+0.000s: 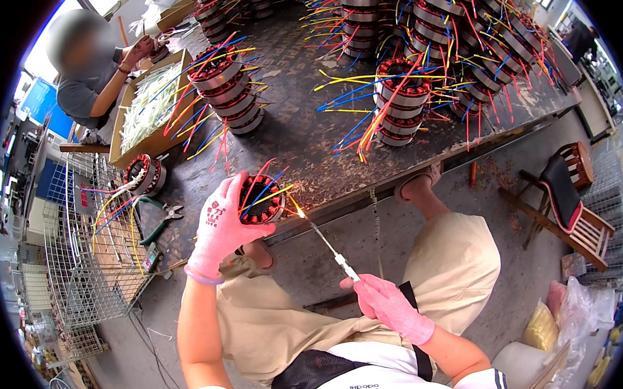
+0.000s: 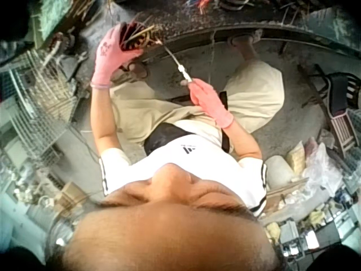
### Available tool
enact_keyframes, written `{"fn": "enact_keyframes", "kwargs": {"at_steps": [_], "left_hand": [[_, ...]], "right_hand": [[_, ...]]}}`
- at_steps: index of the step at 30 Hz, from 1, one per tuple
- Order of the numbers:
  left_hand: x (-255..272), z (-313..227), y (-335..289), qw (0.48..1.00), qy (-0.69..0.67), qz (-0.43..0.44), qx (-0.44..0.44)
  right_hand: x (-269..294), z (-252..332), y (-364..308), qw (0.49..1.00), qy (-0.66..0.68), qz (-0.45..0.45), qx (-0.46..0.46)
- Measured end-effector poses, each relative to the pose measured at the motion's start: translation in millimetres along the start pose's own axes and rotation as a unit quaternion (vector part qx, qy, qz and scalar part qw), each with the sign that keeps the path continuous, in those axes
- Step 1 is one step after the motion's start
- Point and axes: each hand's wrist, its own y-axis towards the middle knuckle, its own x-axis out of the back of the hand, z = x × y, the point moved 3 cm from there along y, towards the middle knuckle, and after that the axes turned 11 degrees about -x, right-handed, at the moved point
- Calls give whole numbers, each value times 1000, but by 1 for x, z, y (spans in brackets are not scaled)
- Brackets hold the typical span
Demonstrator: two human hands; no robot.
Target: The person uses a handheld torch to burn wire ends on motor stators. They pick up individual stators from the table, apply flame to the wire bundle, and then stack the finished components on the worktable.
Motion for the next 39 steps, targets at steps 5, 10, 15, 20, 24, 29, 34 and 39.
{"fn": "enact_keyframes", "kwargs": {"at_steps": [5,10,15,20,24,29,34,39], "left_hand": [[1,1,-1,1000,-13,2,-2],[-1,1,-1,1000,-8,9,6],[-2,3,-1,1000,-8,16,7],[-3,2,0,1000,-6,21,12],[-1,2,-1,1000,-10,24,18],[-2,2,0,1000,-13,17,12],[-3,3,0,1000,-12,18,12],[-3,2,0,999,-13,24,20]], "right_hand": [[-4,4,-5,1000,4,-4,-11],[0,-1,-3,1000,-28,-5,-2],[2,-5,-1,1000,-9,2,4],[1,-2,-2,1000,-11,-4,-5],[-4,8,-9,1000,4,-3,-24],[-2,1,-5,1000,18,-3,-25],[-3,5,-7,999,-5,-11,-32],[-3,5,-6,1000,-13,-9,-23]]}}
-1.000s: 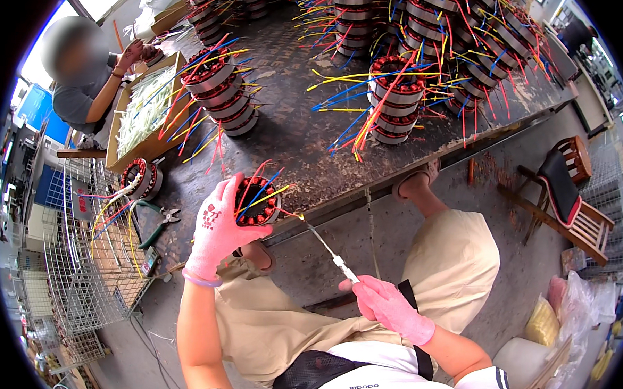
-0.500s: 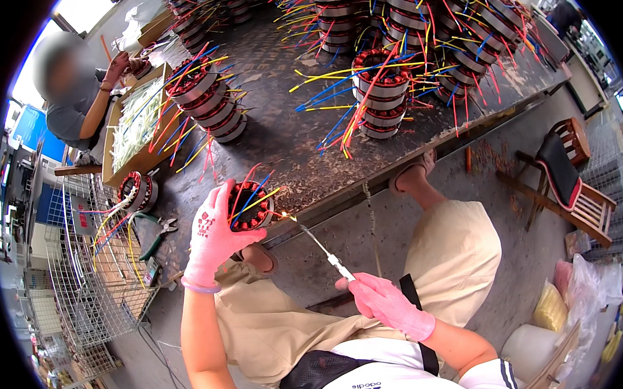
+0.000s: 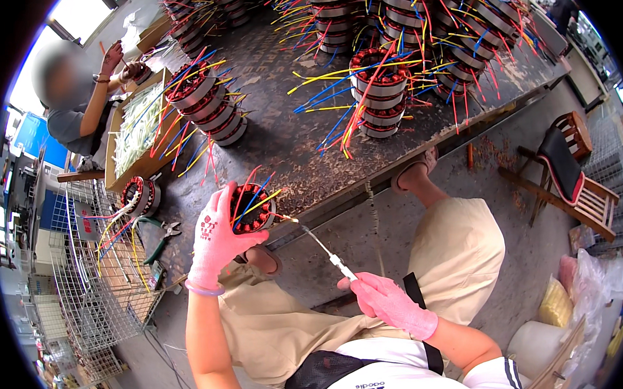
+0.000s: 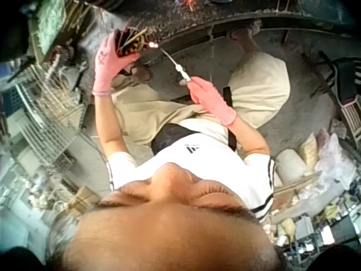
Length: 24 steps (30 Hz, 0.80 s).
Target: The person uses a handheld torch to burn wire ends on motor stators. They pick up individual stators from the table, apply flame to the wire bundle, and then stack the finished components on the worktable.
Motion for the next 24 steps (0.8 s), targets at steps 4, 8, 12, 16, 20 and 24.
{"fn": "enact_keyframes", "kwargs": {"at_steps": [4,8,12,16,20,24], "left_hand": [[1,-2,0,1000,-1,4,6],[-1,0,-1,1000,3,6,4],[-3,2,-1,1000,15,-7,-5],[-4,6,-3,1000,20,-12,-17],[-4,4,-3,1000,17,-8,-11],[-3,3,-3,1000,26,-6,-15]], "right_hand": [[1,0,-1,1000,3,1,6],[-1,4,-3,1000,-6,-9,-4],[2,-2,1,1000,0,-4,7],[1,-2,3,1000,4,-2,10],[-1,3,-3,1000,12,3,-10],[3,-1,-1,1000,-15,4,6]]}}
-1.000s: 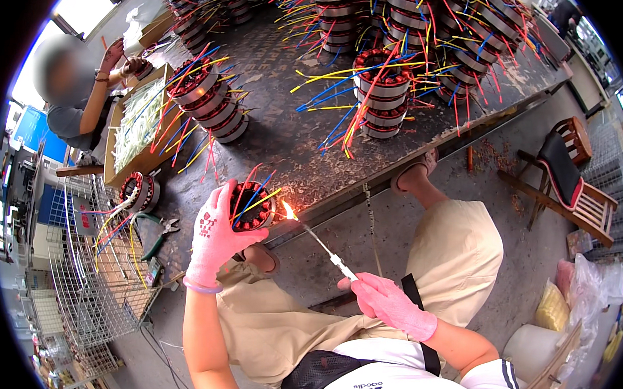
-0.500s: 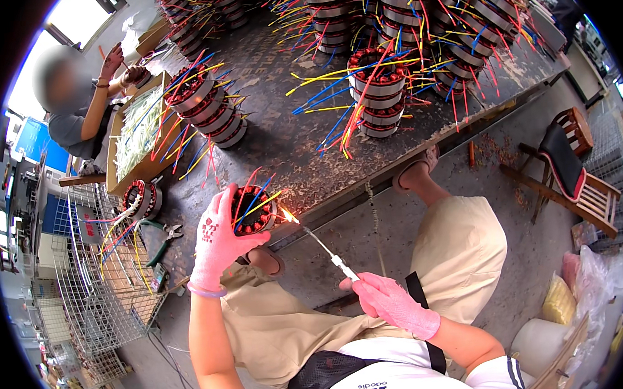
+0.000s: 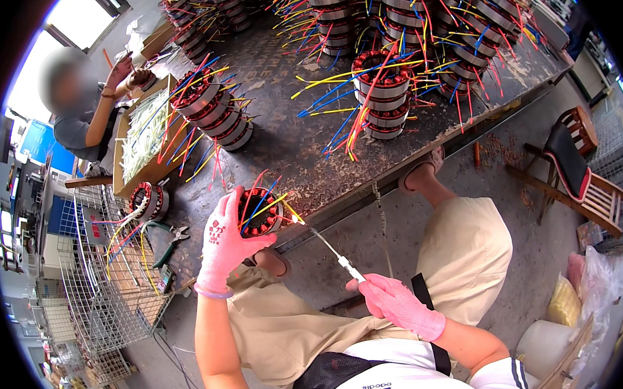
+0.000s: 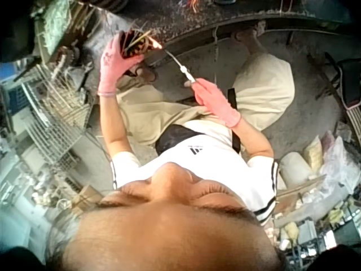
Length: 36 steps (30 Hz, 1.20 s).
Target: The person uses a handheld torch to burn wire ends on motor stators. They pick up individual stators from the table, apply flame to the wire bundle, and then stack the finished components on the worktable.
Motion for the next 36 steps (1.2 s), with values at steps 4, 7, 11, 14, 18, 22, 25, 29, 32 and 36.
{"fn": "enact_keyframes", "kwargs": {"at_steps": [4,7,11,14,18,22,25,29,32,36], "left_hand": [[-1,0,0,1000,-4,-1,6],[-1,0,0,1000,-3,-1,6],[1,-2,0,1000,-9,1,8],[0,-2,0,1000,-9,0,4],[0,-1,1,1000,-6,4,5],[1,-2,0,1000,-12,1,3],[1,-2,1,1000,-12,0,2],[1,-2,1,1000,-10,2,5],[0,-1,0,1000,-4,1,4],[-1,0,0,1000,4,3,5]], "right_hand": [[1,-1,2,1000,-13,-6,16],[1,-2,3,1000,-14,-2,14],[-1,2,1,1000,-6,-5,5],[-3,2,0,1000,8,-17,-1],[-1,0,0,1000,17,-1,9],[-1,1,-1,1000,13,1,5],[0,-2,1,1000,6,2,14],[1,-5,3,1000,11,-2,3],[0,-3,1,999,35,-9,-9],[-1,-1,1,1000,18,-3,0]]}}
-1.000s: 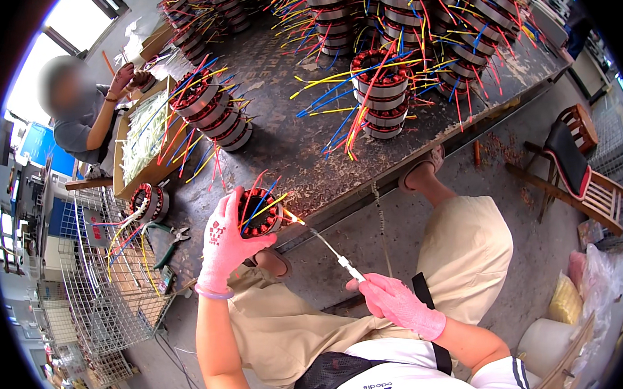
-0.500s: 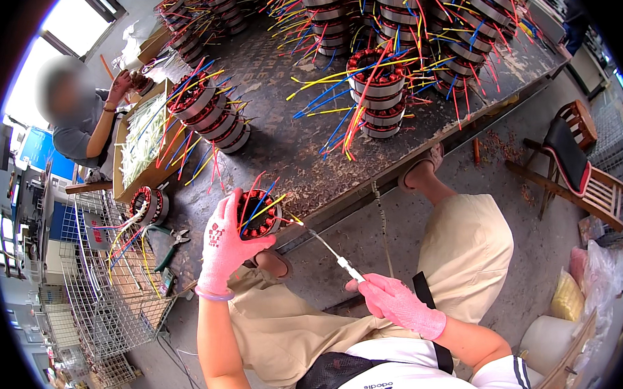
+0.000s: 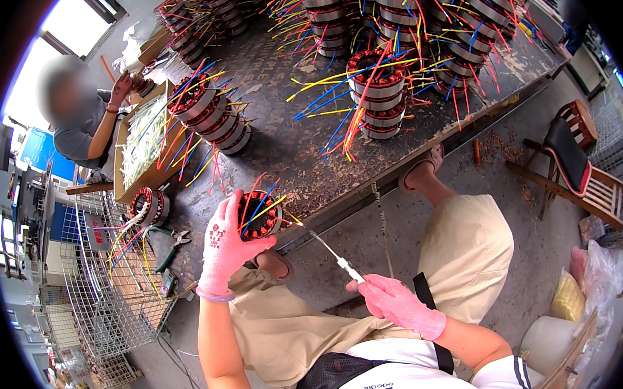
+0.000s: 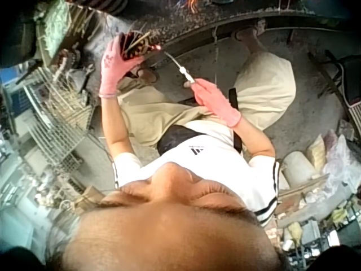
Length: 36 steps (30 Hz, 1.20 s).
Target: The person uses a handheld torch to burn wire ends on motor stators. They pick up individual stators from the table, apply flame to the wire bundle, and then stack the finished components on the worktable.
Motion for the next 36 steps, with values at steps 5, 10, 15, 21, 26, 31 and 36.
{"fn": "enact_keyframes", "kwargs": {"at_steps": [5,10,15,21,26,31,36], "left_hand": [[0,1,0,1000,-6,-2,-7],[0,2,-1,1000,-1,-2,-7],[0,1,-1,1000,0,-3,-11],[0,1,0,1000,-6,10,-2],[1,-2,1,1000,-13,-2,3],[7,-6,3,999,-21,2,-44],[8,-11,3,997,-13,27,-77]], "right_hand": [[-2,0,2,1000,5,3,4],[-3,5,-2,1000,-5,1,-9],[-1,0,2,1000,-20,-3,5],[-1,0,2,1000,-16,-2,2],[1,-4,2,1000,-14,3,4],[6,-6,2,1000,3,-8,9],[3,-7,4,999,14,-3,37]]}}
